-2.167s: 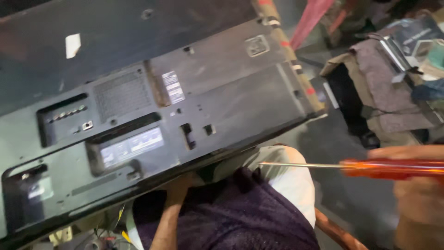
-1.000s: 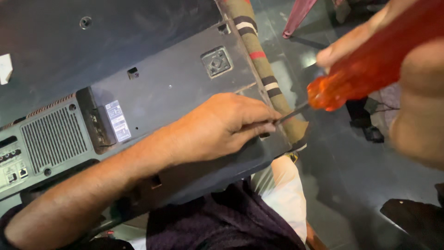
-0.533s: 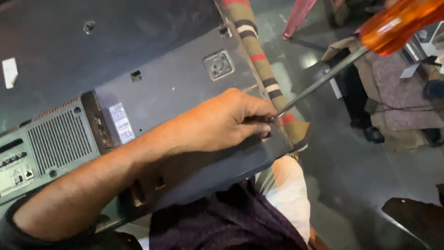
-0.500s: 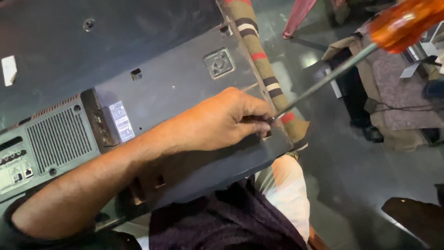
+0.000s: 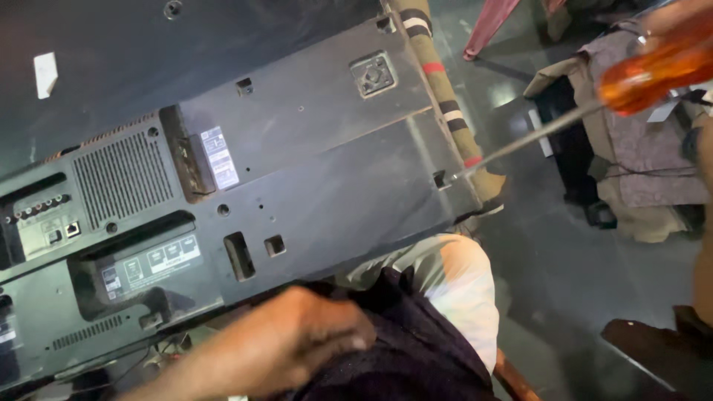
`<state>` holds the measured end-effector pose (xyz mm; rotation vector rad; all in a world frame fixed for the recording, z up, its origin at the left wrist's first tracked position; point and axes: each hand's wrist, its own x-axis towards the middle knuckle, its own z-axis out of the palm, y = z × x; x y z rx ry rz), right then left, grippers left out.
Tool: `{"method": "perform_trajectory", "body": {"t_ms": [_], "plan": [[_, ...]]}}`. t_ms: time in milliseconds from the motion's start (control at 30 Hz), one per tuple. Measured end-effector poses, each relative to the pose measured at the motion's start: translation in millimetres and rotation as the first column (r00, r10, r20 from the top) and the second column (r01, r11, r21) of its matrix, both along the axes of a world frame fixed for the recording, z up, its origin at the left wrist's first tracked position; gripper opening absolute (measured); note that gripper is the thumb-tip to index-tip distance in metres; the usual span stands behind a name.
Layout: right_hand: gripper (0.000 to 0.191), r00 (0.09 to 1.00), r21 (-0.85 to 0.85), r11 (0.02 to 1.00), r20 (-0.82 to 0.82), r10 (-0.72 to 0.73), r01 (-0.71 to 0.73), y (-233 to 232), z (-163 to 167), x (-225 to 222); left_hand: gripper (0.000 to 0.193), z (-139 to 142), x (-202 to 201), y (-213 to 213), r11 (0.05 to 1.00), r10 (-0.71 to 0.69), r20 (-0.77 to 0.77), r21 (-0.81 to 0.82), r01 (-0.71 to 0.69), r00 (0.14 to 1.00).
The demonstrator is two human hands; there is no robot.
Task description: The person places a flat-screen television face-down on a workbench and uses a screwdriver to remove multiple screws from the back panel. The person systematically unscrews fasteners along the edges and center of the panel.
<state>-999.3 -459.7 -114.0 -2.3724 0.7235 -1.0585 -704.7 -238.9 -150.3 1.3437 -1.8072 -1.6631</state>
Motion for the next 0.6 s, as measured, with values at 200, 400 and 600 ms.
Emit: {"method": "perform_trajectory", "body": {"t_ms": [200,400,600], "plan": [[0.053,0.999,-0.014,0.999,0.021,-0.030,0.030,13,4,5,0.023,-149,9,93,0.867,0.450,0.169,-0.319,-0.383,0.877],[0.052,0.999,-0.047,0.998,-0.003,-0.032,0.032,12,-5,3,0.039,-294,63,159,0.921,0.350,0.893,-0.384,0.072,0.283],[0.051,0.999,-0.027,0.999,-0.019,-0.026,0.026,-2,-28,-22,0.021,-325,68,158,0.759,0.636,0.585,-0.593,-0.270,0.503]]}}
